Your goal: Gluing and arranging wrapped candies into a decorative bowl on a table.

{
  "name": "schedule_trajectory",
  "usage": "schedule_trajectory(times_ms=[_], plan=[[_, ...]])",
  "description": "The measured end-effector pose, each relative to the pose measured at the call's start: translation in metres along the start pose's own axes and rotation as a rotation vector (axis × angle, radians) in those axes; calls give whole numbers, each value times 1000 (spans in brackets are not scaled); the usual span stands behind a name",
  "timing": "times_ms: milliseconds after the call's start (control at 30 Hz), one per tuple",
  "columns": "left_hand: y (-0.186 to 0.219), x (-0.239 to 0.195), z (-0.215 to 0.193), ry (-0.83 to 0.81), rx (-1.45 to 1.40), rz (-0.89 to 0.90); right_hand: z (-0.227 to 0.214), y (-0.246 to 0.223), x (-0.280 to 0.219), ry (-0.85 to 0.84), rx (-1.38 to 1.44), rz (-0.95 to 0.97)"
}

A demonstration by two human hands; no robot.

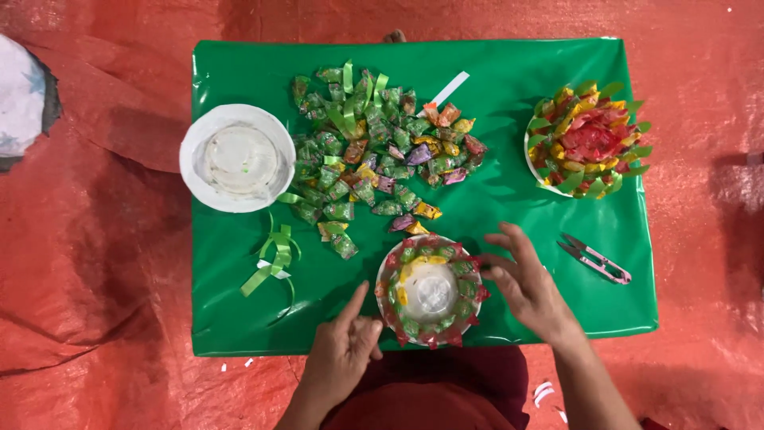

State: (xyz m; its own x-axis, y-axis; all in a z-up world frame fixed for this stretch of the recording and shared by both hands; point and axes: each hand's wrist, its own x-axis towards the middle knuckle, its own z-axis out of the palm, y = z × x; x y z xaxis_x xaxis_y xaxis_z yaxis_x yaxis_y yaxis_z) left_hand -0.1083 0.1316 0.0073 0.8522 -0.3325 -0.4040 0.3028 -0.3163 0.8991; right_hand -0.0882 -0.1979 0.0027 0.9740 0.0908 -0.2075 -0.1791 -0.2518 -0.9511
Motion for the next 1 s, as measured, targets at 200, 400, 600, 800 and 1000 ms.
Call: schedule_trajectory(times_ms=[200,400,600,800,1000], plan=[[-15,-10,-7,86,206,0,-14,-48,88,156,-732,-366],[-35,-6,-9,193,50,175,-41,-29,202,266,-907,-398],[-32,-5,-10,141,2,151,-22,-77,232,37,-1114,217],[-39,-2,-9,126,-18,169,-47,-39,235,-81,-1161,127],[-38,-4,-11,131,17,121,-56,-50,208,18,-931,-29]])
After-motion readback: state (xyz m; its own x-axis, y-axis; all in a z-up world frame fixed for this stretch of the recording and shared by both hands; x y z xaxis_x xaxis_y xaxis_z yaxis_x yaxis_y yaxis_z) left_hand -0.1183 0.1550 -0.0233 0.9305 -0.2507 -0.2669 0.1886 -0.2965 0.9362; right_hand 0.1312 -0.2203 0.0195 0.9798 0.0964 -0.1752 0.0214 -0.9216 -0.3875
